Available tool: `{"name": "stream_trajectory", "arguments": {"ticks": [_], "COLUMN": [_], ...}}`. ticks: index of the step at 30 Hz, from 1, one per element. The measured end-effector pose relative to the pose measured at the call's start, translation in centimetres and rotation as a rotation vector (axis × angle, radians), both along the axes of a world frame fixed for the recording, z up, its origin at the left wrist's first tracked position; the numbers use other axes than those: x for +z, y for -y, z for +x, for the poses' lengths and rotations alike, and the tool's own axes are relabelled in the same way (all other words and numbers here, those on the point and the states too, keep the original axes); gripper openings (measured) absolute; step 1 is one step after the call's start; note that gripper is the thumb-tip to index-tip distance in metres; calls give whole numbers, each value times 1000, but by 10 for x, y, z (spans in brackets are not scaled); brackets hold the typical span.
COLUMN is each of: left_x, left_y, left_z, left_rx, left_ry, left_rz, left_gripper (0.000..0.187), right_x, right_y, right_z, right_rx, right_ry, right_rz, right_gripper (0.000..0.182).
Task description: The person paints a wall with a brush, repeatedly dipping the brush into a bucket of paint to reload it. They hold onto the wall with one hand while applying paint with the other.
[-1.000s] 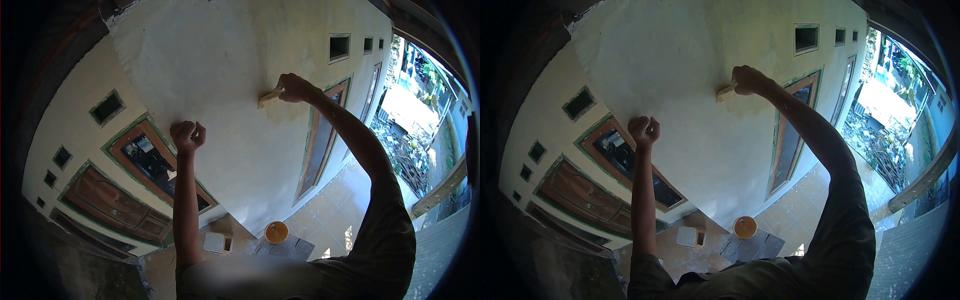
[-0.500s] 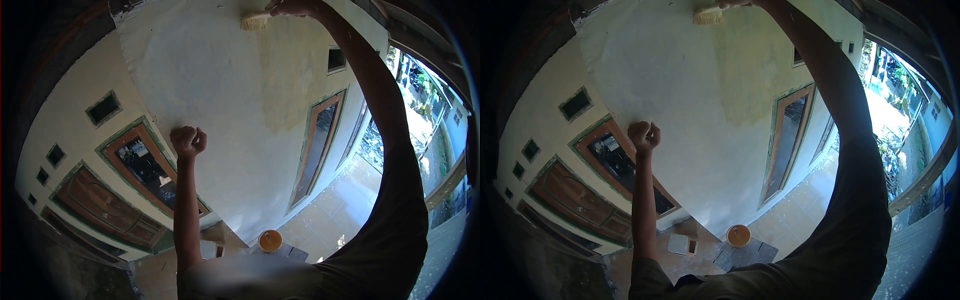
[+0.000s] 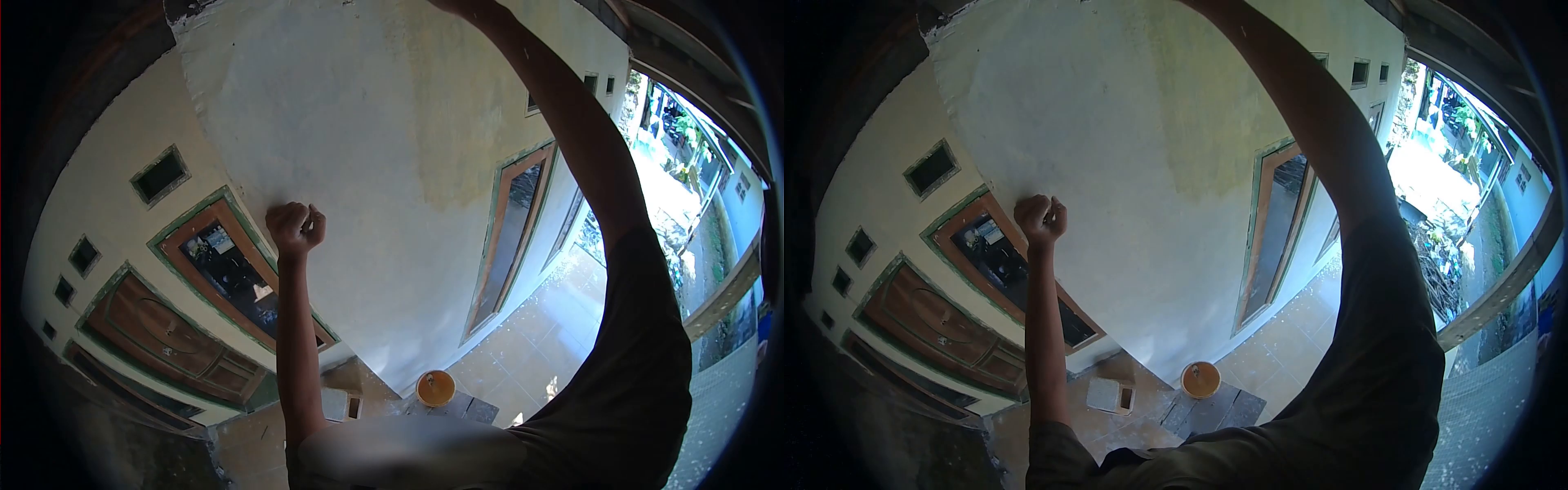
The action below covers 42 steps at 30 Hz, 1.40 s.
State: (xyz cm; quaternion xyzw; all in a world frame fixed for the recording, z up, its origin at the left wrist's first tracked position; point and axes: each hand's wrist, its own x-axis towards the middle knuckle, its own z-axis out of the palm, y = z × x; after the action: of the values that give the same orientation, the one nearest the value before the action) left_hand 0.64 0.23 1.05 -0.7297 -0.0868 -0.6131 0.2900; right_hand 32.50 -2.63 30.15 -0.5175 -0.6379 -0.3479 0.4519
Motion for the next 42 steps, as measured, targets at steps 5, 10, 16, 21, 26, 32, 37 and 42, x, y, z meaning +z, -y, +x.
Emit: {"name": "stream_trajectory", "arguments": {"ticks": [5, 10, 16, 21, 26, 32, 37, 42], "left_x": [-3, -3, -1, -2, -2, 2, 3, 5], "left_y": [-1, -1, -1, 2, 4, 4, 1, 0], "left_z": [1, 3, 4, 4, 2, -3, -5, -2], "left_rx": [24, 10, 9, -15, -21, 9, -5, 20], "left_ry": [36, 49, 74, 84, 54, -40, -86, -49], "left_rz": [-19, -15, 34, -7, -70, -30, -6, 76], "left_gripper": [35, 34, 34, 35, 36, 36, 35, 36], "right_x": [-113, -187, -279, -353, -418, -476, -543, -613], "right_y": [-2, 23, 33, 48, 57, 86, 139, 190], "right_z": [3, -1, 3, -4, -1, 10, 15, 7], "right_rx": [107, 105, 103, 89, 30, 57, 233, 428], "right_ry": [117, 56, 43, -27, -9, -120, -568, -1439], "right_rz": [87, -153, -261, -398, -567, -917, -840, -1245], "right_gripper": [35, 28, 31, 32, 31, 23, 21, 32]}}
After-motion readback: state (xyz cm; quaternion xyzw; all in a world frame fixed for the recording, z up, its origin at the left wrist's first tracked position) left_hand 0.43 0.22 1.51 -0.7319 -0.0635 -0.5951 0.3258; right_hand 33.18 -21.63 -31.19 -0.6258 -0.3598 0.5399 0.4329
